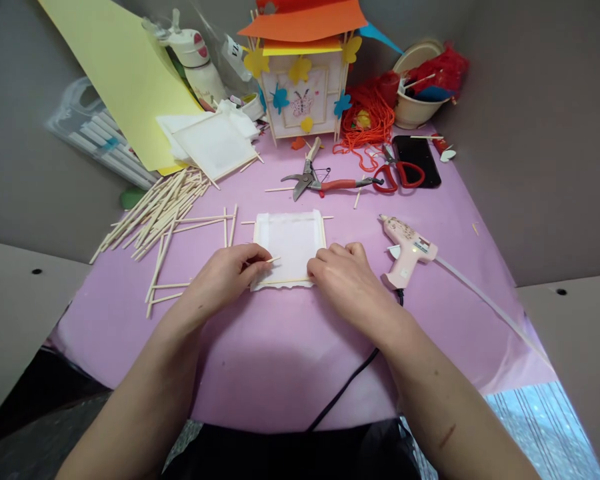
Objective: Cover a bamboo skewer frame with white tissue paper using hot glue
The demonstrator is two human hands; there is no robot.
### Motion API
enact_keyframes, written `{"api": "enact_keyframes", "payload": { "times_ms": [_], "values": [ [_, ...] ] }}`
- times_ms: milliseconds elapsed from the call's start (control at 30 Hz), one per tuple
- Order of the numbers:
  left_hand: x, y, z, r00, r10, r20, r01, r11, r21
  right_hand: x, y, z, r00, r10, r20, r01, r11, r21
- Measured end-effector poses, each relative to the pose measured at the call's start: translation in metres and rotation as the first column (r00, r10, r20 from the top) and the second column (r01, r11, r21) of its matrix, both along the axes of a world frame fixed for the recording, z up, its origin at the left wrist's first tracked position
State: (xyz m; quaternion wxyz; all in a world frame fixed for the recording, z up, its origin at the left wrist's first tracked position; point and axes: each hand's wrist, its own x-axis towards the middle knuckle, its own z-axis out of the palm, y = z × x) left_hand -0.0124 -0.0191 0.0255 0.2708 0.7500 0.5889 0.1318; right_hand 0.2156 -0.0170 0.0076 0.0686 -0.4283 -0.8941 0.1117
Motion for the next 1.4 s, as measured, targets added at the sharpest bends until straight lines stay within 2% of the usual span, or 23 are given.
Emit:
{"api": "enact_keyframes", "payload": {
  "times_ms": [133,233,433,733,967,1133,1267,1400],
  "values": [
    [0.002,-0.002,-0.002,0.996,-0.081,0.025,0.081,0.996,-0.024,-0.002,0.001,0.002,0.999,0.000,-0.046,-0.002,0.999,-0.048],
    [0.004,-0.003,-0.005,0.990,-0.139,-0.014,0.139,0.990,-0.037,0.003,0.004,0.006,0.995,-0.016,-0.103,0.004,0.993,-0.114],
    [0.005,-0.004,-0.001,0.991,-0.130,-0.014,0.130,0.991,-0.009,0.033,0.014,0.016,0.926,-0.174,-0.335,0.155,0.985,-0.083],
    [0.010,-0.004,-0.006,0.986,-0.163,-0.046,0.161,0.986,-0.048,0.016,0.008,0.008,0.989,-0.084,-0.121,0.060,0.980,-0.190],
    [0.011,-0.005,-0.005,0.986,-0.155,-0.054,0.155,0.988,-0.006,0.018,0.012,0.010,0.954,-0.161,-0.254,0.115,0.975,-0.188],
    [0.013,-0.005,-0.005,0.983,-0.170,-0.070,0.168,0.985,-0.029,0.011,0.009,0.008,0.984,-0.093,-0.155,0.059,0.975,-0.214],
    [0.013,-0.006,-0.006,0.985,-0.160,-0.063,0.159,0.987,-0.024,0.010,0.007,0.007,0.980,-0.104,-0.172,0.066,0.975,-0.211],
    [0.013,-0.007,-0.009,0.977,-0.200,-0.077,0.200,0.980,-0.018,0.009,0.006,0.006,0.982,-0.079,-0.172,0.038,0.973,-0.227]
  ]
}}
